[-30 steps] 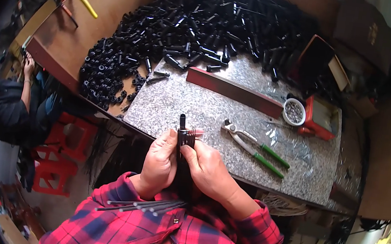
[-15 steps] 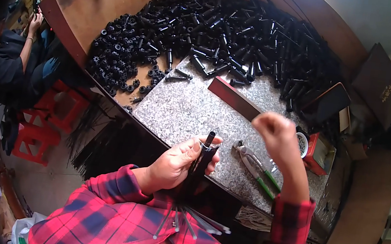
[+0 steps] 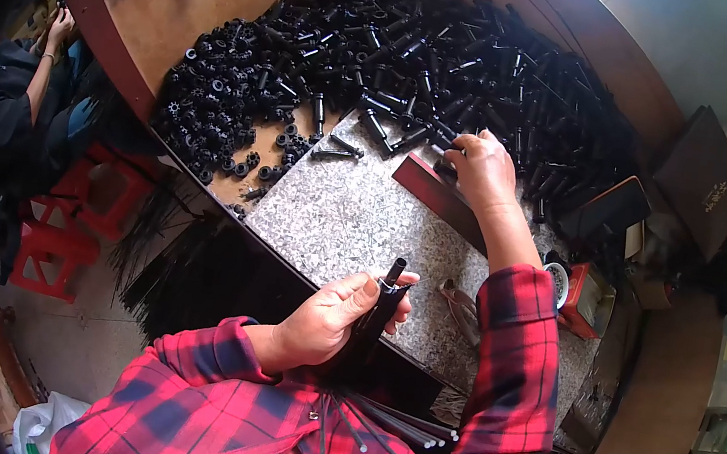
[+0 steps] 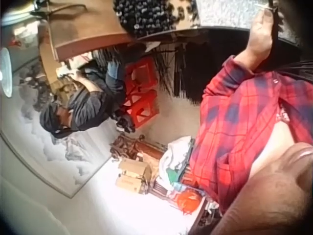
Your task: Assembling metal support rods into plastic housings for wiper blades.
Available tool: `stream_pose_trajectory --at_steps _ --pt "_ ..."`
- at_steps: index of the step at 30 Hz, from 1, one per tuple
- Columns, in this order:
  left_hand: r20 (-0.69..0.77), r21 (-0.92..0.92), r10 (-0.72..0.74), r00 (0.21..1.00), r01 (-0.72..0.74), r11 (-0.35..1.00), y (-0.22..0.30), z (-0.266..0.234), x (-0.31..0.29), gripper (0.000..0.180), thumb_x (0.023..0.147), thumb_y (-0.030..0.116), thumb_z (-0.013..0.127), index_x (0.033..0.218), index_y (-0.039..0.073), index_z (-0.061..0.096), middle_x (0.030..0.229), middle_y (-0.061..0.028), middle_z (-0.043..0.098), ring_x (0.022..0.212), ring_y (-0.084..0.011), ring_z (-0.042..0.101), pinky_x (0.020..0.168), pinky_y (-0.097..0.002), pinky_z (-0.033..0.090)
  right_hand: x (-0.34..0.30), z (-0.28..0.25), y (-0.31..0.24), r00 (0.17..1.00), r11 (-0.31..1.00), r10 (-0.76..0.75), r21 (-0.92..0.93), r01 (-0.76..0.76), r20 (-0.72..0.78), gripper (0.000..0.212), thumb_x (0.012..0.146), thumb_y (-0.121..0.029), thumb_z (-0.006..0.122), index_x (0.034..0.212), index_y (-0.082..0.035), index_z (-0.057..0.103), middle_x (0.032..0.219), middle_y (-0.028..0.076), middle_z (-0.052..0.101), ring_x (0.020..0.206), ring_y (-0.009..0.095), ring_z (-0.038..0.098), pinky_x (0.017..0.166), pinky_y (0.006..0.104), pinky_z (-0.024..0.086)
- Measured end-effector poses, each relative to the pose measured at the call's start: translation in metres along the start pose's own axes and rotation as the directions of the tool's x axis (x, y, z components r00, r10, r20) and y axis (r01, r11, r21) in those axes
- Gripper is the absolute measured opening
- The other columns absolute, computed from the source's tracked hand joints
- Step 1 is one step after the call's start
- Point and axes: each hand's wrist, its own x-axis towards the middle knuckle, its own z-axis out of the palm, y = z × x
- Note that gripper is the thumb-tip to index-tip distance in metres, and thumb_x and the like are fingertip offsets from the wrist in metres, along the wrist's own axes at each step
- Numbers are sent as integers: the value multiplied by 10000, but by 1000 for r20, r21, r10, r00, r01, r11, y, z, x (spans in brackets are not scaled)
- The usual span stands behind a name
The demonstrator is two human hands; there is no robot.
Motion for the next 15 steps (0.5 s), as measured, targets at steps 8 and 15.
stream_pose_trajectory --at_steps 8,15 --pt "5 42 14 1000 -14 999 -3 7 -1 458 1009 355 394 1326 34 469 1003 -10 577 851 -78 488 804 -232 426 -50 -76 -26 980 803 92 568 -179 178 187 826 -23 673 982 -18 571 778 -1 550 695 60 523 615 209 438" --pt "33 98 2 999 -5 995 -9 14 -6 499 1000 364 403 1358 18 415 1045 -33 584 918 -105 538 859 -263 440 -99 -132 -52 889 493 -11 776 -393 458 276 793 76 651 1045 -13 580 841 -15 554 737 55 528 638 199 440"
